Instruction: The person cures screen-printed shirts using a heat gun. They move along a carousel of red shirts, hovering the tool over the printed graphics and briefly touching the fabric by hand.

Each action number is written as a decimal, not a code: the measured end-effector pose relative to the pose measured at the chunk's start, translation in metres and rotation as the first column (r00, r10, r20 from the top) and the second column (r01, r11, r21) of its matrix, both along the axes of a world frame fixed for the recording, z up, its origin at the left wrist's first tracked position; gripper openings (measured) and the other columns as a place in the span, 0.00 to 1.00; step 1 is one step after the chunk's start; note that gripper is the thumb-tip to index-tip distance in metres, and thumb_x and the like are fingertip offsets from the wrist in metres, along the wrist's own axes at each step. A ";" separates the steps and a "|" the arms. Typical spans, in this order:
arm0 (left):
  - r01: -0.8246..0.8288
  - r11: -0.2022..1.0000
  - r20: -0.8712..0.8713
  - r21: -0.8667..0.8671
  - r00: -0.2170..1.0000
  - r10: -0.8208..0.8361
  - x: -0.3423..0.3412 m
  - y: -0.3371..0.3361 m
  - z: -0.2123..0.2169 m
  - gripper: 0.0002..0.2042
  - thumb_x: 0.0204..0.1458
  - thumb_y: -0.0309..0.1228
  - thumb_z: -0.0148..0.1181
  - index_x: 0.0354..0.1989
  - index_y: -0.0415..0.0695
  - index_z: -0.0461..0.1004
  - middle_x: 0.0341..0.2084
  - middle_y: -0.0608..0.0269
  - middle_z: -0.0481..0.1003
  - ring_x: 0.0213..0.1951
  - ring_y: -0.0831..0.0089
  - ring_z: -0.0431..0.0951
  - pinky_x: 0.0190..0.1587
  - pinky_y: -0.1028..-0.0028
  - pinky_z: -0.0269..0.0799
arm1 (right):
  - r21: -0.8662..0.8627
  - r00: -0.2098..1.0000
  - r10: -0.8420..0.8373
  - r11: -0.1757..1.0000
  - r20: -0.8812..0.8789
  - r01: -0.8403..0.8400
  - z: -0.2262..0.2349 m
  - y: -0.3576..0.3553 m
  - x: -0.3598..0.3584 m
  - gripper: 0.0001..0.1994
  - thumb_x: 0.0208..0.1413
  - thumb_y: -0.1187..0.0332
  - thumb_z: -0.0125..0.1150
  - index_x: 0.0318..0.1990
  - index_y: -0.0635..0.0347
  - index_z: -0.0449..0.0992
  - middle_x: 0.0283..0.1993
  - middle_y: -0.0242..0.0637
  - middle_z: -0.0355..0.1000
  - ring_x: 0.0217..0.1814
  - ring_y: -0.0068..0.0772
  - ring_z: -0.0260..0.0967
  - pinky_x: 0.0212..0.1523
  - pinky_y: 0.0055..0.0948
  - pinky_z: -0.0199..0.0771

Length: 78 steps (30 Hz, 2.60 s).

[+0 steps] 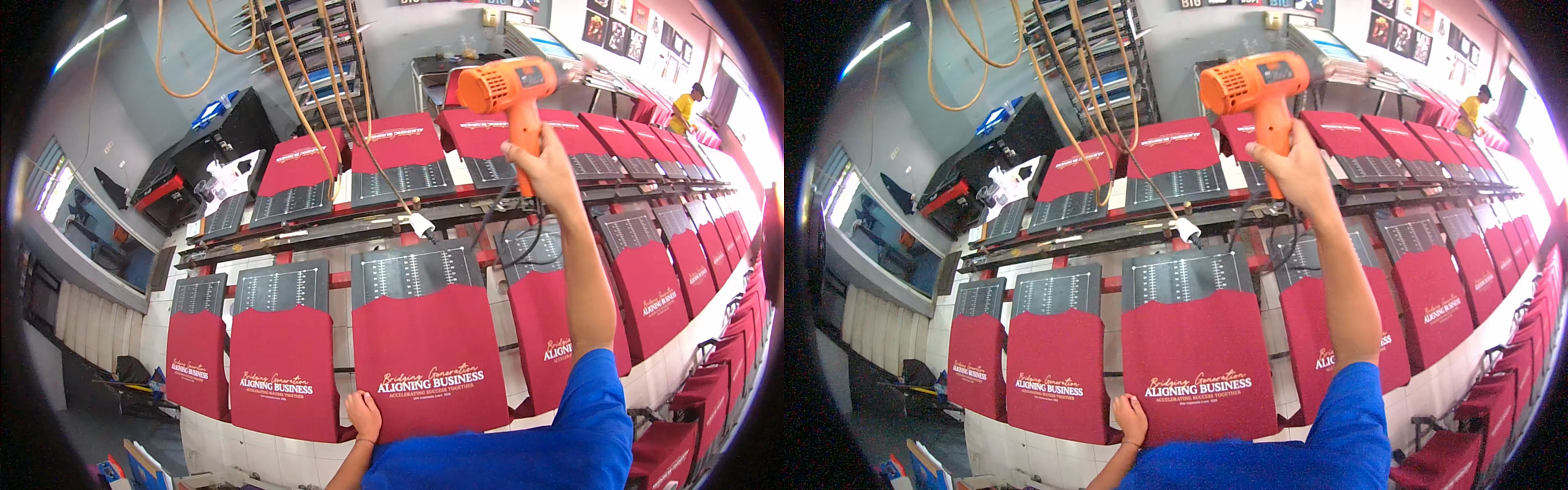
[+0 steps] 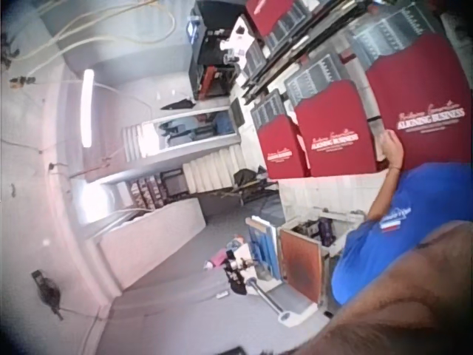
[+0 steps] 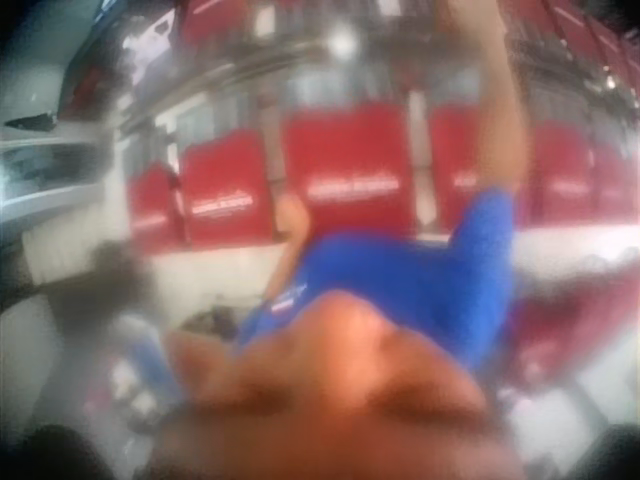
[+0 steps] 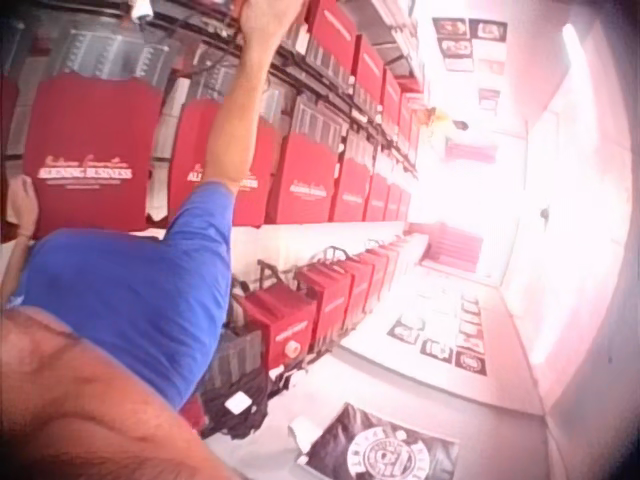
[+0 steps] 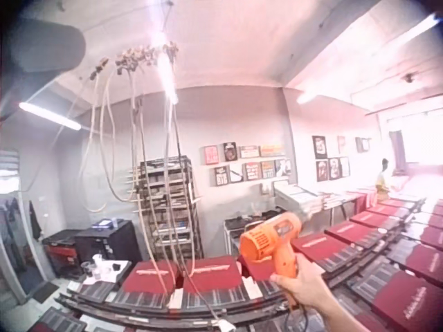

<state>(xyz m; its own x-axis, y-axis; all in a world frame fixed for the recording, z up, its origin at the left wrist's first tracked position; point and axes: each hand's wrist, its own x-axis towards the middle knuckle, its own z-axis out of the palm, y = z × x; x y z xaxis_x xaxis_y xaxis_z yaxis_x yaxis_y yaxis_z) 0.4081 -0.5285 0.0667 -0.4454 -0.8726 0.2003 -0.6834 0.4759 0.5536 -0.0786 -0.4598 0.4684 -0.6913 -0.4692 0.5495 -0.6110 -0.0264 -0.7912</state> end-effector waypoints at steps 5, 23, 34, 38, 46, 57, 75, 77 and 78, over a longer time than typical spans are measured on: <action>-0.017 1.000 0.139 -0.001 0.990 0.017 -0.007 0.003 0.005 0.11 0.60 0.33 0.48 0.35 0.35 0.69 0.33 0.45 0.68 0.40 0.47 0.68 0.44 0.53 0.62 | -0.085 0.787 0.290 0.953 0.545 -0.292 -0.069 -0.081 -0.067 0.19 0.63 0.51 0.55 0.44 0.60 0.67 0.31 0.33 0.70 0.26 0.22 0.68 0.28 0.24 0.72; -0.146 0.988 0.394 0.048 0.912 0.115 -0.031 -0.007 -0.001 0.12 0.54 0.33 0.52 0.30 0.36 0.74 0.31 0.43 0.73 0.38 0.46 0.72 0.42 0.50 0.64 | 0.173 0.912 -0.028 0.984 0.408 -0.047 -0.353 -0.320 -0.237 0.31 0.52 0.69 0.58 0.61 0.58 0.51 0.43 0.49 0.66 0.38 0.49 0.73 0.38 0.49 0.80; -0.102 0.989 0.359 0.109 0.932 0.057 -0.032 -0.010 0.005 0.10 0.55 0.29 0.49 0.31 0.35 0.73 0.29 0.42 0.71 0.37 0.46 0.70 0.43 0.50 0.62 | 0.705 0.939 -0.266 0.623 -0.216 0.339 -0.371 -0.354 -0.213 0.37 0.56 0.74 0.51 0.72 0.54 0.44 0.51 0.58 0.66 0.51 0.59 0.71 0.49 0.52 0.74; -0.023 1.000 0.288 -0.011 0.957 0.025 -0.018 -0.006 -0.004 0.12 0.56 0.32 0.51 0.40 0.36 0.75 0.30 0.44 0.72 0.38 0.47 0.70 0.44 0.52 0.64 | 0.719 0.954 -0.224 0.629 -0.199 0.297 -0.386 -0.353 -0.224 0.38 0.56 0.72 0.54 0.73 0.51 0.44 0.53 0.55 0.66 0.51 0.57 0.72 0.50 0.51 0.73; -0.062 0.998 0.166 0.026 0.984 0.057 0.001 -0.009 0.007 0.10 0.54 0.36 0.58 0.35 0.41 0.71 0.29 0.53 0.69 0.33 0.54 0.70 0.36 0.58 0.68 | 0.211 0.986 -0.147 0.969 0.082 0.127 -0.338 -0.278 -0.184 0.27 0.57 0.69 0.57 0.63 0.70 0.62 0.54 0.51 0.71 0.53 0.44 0.71 0.58 0.40 0.68; 0.350 0.860 -0.370 0.373 0.906 -0.208 0.073 -0.043 0.019 0.10 0.60 0.36 0.52 0.37 0.41 0.72 0.34 0.50 0.72 0.41 0.53 0.73 0.44 0.58 0.69 | 0.017 0.358 0.908 0.370 -0.218 -0.929 -0.023 -0.188 0.411 0.14 0.54 0.65 0.59 0.43 0.65 0.77 0.39 0.41 0.75 0.39 0.31 0.73 0.42 0.29 0.74; -0.921 0.354 -0.334 0.163 0.286 0.898 0.753 -0.134 0.078 0.11 0.61 0.33 0.52 0.36 0.37 0.75 0.30 0.49 0.78 0.34 0.57 0.78 0.39 0.65 0.72 | 0.265 -0.583 0.263 -0.698 -0.769 -0.665 0.072 -0.321 0.971 0.05 0.51 0.67 0.59 0.33 0.55 0.78 0.34 0.35 0.76 0.32 0.30 0.75 0.27 0.26 0.74; -0.916 0.314 -0.220 0.251 0.262 0.940 0.772 -0.151 0.085 0.13 0.62 0.34 0.51 0.36 0.36 0.75 0.31 0.49 0.78 0.34 0.57 0.78 0.39 0.65 0.72 | 0.109 -0.504 0.268 -0.793 -0.821 -0.600 0.049 -0.379 0.993 0.06 0.56 0.70 0.54 0.29 0.57 0.76 0.31 0.36 0.76 0.27 0.31 0.75 0.24 0.28 0.75; -0.911 0.356 -0.255 0.208 0.301 0.919 0.780 -0.156 0.081 0.13 0.62 0.34 0.51 0.36 0.36 0.75 0.31 0.49 0.78 0.34 0.58 0.78 0.38 0.65 0.72 | -0.053 -0.442 0.422 -0.768 -0.792 -0.638 0.027 -0.407 0.991 0.06 0.56 0.72 0.54 0.27 0.57 0.74 0.30 0.37 0.75 0.25 0.31 0.75 0.22 0.30 0.75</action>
